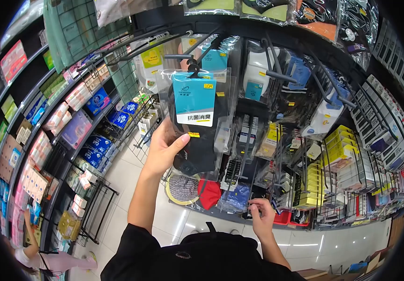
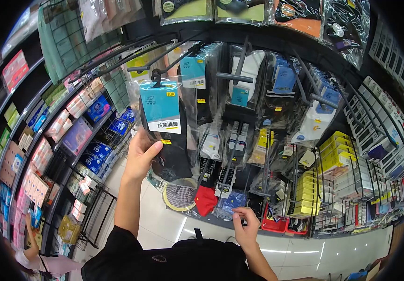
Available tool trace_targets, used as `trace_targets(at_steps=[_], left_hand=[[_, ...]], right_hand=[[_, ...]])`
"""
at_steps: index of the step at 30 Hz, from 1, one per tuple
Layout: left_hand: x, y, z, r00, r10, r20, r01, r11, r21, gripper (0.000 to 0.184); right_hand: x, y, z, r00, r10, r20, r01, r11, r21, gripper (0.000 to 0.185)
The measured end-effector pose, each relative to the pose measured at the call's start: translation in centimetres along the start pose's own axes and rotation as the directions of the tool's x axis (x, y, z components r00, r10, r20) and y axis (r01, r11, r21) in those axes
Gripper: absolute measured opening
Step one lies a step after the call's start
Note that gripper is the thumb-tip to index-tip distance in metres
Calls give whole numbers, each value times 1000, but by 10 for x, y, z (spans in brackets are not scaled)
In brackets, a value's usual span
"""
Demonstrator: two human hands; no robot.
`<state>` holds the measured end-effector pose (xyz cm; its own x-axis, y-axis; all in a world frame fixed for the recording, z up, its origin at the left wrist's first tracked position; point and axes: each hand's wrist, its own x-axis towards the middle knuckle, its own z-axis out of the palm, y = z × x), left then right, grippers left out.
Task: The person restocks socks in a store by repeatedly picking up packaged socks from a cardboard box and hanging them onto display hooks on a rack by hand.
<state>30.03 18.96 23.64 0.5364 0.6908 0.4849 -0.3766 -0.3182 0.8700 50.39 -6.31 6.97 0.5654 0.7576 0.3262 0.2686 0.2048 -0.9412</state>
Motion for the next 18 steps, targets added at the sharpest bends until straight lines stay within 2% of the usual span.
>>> trace_targets(at_steps=[7, 12, 15, 18], left_hand=[[6, 1, 3, 1000, 9, 4, -9, 999, -43, 61], [13, -4, 3, 993, -119, -19, 118, 992, -45, 61], [27, -14, 2, 998, -56, -4, 56, 998, 1, 61], [43, -24, 0, 996, -74, -46, 75, 997, 29, 59]], right_hand=[[0, -2, -1, 1000, -5, 6, 5, 1000, -4, 10], [-3, 2, -1, 1000, 3, -2, -3, 1000, -22, 10], [-4, 2, -4, 1000, 2, -2, -2, 1000, -16, 10], [-4, 1, -5, 1000, 11, -10, -11, 1000, -18, 10]])
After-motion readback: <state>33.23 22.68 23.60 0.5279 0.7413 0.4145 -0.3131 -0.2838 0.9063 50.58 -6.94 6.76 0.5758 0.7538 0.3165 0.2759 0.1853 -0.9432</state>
